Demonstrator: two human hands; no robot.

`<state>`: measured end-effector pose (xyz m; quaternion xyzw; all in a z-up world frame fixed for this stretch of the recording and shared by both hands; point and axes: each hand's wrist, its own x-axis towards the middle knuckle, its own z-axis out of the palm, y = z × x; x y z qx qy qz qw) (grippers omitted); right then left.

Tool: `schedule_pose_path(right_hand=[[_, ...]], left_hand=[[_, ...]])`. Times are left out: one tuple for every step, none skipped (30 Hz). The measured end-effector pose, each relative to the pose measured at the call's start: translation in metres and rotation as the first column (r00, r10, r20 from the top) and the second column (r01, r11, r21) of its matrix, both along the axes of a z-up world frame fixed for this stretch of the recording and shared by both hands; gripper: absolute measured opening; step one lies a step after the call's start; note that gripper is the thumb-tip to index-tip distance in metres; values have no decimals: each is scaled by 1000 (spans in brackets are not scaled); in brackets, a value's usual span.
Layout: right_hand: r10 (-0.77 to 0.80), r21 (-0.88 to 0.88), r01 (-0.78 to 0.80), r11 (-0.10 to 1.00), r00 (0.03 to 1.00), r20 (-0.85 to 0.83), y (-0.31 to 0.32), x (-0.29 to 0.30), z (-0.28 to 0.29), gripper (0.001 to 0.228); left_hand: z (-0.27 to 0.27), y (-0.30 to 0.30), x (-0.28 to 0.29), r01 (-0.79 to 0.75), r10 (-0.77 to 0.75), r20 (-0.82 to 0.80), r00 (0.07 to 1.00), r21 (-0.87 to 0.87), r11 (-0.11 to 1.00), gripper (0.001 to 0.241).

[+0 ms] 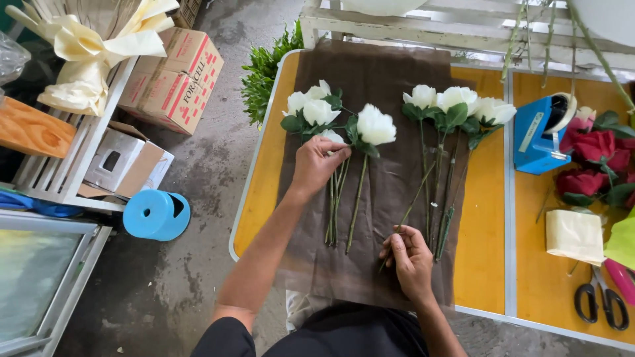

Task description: Sorting and arranging white roses on a table and preparing a floral foam block for an arrangement.

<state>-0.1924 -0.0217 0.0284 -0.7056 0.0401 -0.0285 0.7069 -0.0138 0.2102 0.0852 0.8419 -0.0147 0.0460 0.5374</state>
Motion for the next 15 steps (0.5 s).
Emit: schedule_pose_path(right_hand=[[-2,3,2,1000,1000,-2,0,-1,0,17],[6,7,-6,1000,1000,-5,0,0,1,17],[13,11,-13,1000,1000,-7,0,1,1,17],[13,14,-13,1000,1000,-5,1,1,1,17],[15,21,-15,1000,1000,-6,1,1,0,18],[6,24,-6,1000,1000,-6,-1,1,-1,18],[-5,21,5,1000,1000,-3,1,3,-4,18],[-17,27,17,999,999,-29,1,3,-7,18],[-28,33,30,999,998,-55,0,4,-10,17],[-49,26,51,998,997,-60,-1,3,-3,17],[-57,49,61,997,994,-90,-1,3,4,15],[-64,75,73,995,991,-122,-1,3,10,14],[-84,69,94,993,988,-127,-10,-1,10,14],[-81,119,92,989,993,-88,-18,-3,10,15],[-80,169,87,982,996,-47,-26,-4,10,16]], left_hand=[[4,-3,-1,2,-2,-2,1000,3,1000,25],[10,-6,-1,1,-51,-128,990,-361,933,23],[15,-9,-1,-51,-139,-226,964,-672,739,23],[17,-11,-2,-49,-139,-224,965,-670,740,23],[18,-14,-3,-62,-158,-253,954,-688,723,23],[19,-21,-2,-67,-191,-279,941,-708,703,23],[16,-27,-3,-57,-202,-275,940,-710,702,23],[13,-37,-5,-35,-203,-258,945,-693,720,21],[8,-47,-7,-12,-203,-239,949,-676,737,20],[8,-57,-8,0,-225,-243,944,-681,733,20],[7,-67,-10,-13,-244,-279,929,-684,730,18],[6,-77,-11,-27,-263,-316,911,-684,729,17],[6,-87,-14,-17,-283,-320,904,-688,725,17],[6,-95,-16,-28,-276,-323,905,-695,718,13],[7,-103,-18,-40,-270,-325,906,-702,711,15]])
